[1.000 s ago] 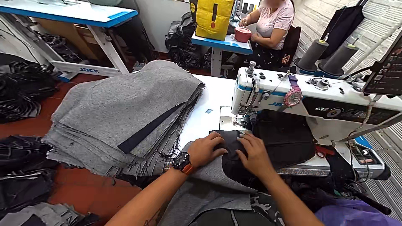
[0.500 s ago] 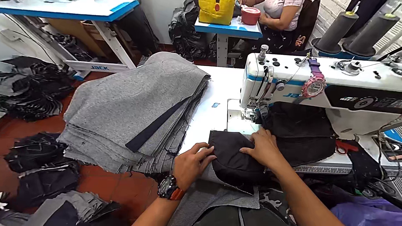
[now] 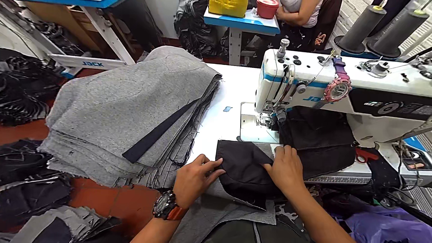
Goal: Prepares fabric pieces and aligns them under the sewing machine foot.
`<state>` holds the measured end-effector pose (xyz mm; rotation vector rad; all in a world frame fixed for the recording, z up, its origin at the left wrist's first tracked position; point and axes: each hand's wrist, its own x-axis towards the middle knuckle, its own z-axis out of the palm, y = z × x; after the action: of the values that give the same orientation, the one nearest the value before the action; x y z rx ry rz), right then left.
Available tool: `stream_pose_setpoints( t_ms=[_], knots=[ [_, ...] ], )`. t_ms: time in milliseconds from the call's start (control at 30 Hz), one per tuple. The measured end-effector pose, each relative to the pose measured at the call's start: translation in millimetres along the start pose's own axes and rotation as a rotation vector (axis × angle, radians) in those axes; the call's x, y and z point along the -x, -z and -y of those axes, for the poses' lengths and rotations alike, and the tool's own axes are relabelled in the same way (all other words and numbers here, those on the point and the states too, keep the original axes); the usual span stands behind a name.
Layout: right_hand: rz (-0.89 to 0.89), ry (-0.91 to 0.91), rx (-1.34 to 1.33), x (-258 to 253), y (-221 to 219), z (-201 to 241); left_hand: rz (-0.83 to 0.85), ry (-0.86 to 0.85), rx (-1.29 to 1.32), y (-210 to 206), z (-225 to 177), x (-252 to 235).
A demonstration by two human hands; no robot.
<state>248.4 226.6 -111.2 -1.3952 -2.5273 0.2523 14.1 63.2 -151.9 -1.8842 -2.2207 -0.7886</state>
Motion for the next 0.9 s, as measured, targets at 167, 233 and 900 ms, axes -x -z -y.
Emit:
stream_pose_setpoints(
  t_ms=[167,233,900],
  knots=[
    [0.312,-0.073,-0.186,-23,17,1,0.028,0.012,-0.006,0,-6,-7],
    [0.101,0.042,-0.237,-22,14,-4,0.060,0.001,-0.006,-2,-12,-15],
    [0.087,0.539,-0.496,-56,-39,-20,0.377,-0.389,0.111,-14,-30,-77]
  ],
)
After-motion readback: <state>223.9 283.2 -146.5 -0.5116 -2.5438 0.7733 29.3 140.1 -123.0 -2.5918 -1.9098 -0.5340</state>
